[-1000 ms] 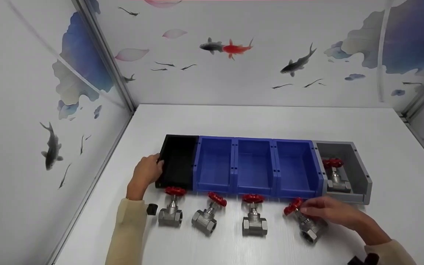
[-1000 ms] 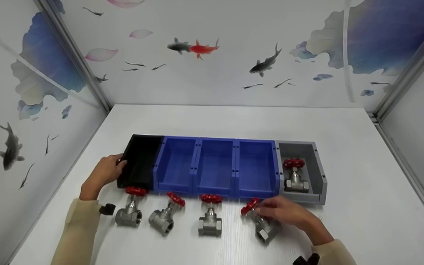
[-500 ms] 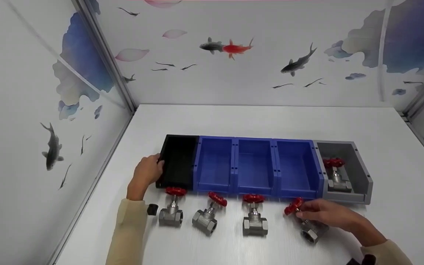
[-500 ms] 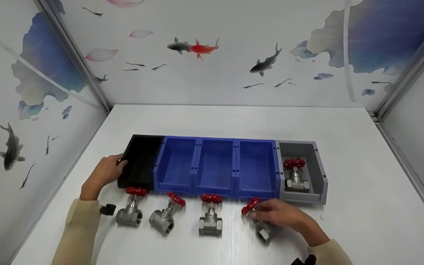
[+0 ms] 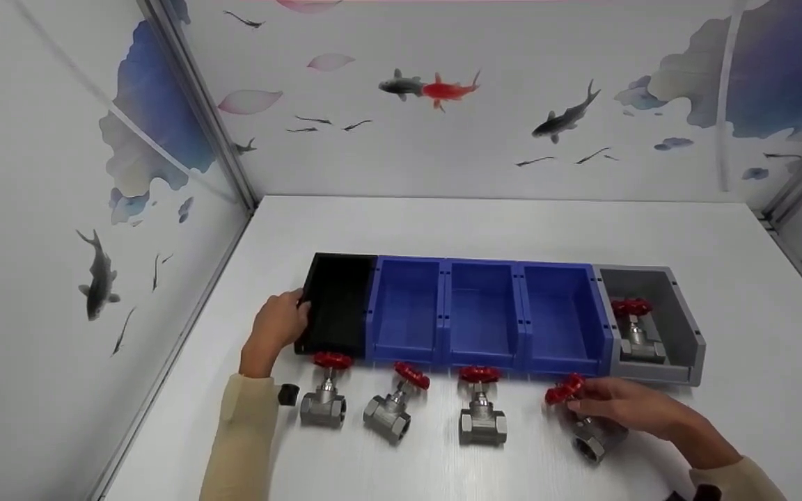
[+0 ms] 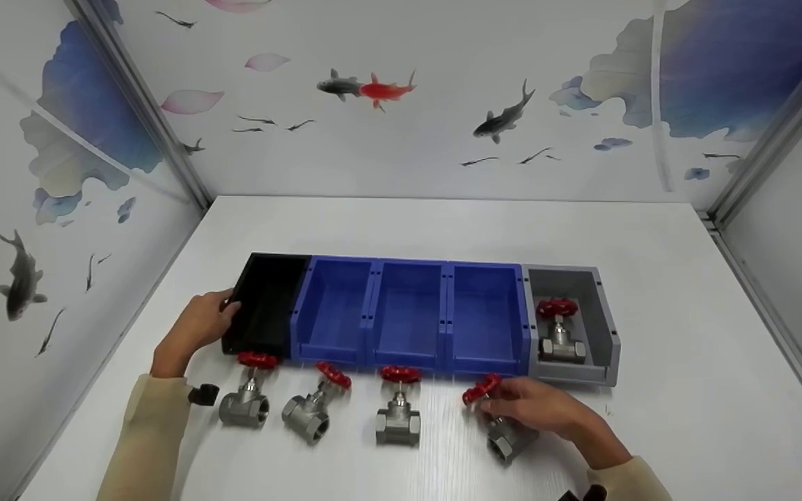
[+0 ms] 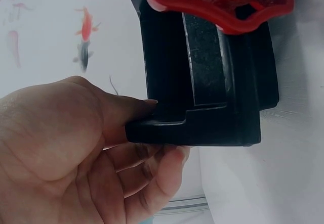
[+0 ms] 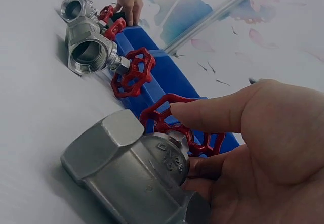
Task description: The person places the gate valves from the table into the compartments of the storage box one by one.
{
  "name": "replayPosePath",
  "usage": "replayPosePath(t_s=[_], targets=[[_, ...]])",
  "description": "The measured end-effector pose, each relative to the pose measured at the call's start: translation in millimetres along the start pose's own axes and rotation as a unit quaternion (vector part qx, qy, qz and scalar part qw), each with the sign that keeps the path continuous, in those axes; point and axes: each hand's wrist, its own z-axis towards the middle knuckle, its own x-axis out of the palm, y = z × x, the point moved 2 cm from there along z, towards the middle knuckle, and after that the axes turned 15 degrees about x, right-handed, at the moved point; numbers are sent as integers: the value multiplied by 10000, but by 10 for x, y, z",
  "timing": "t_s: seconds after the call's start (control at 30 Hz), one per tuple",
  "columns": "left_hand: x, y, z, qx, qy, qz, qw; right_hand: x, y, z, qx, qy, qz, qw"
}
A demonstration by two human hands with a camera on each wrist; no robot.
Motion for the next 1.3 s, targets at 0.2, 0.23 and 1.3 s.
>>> replayPosePath(t_s=[0.2,0.23,1.3], targets=[[-3,6,5,-15,19,-52,10000,0,-5,-22,-45,187,242,9995],[-4,5,7,-41,28,-60,10000,-3,-8,-25,-79,179,238,9995],[0,15,18,-171,83,-89,9998,24,-11,-64,-645,248,-703,9951]])
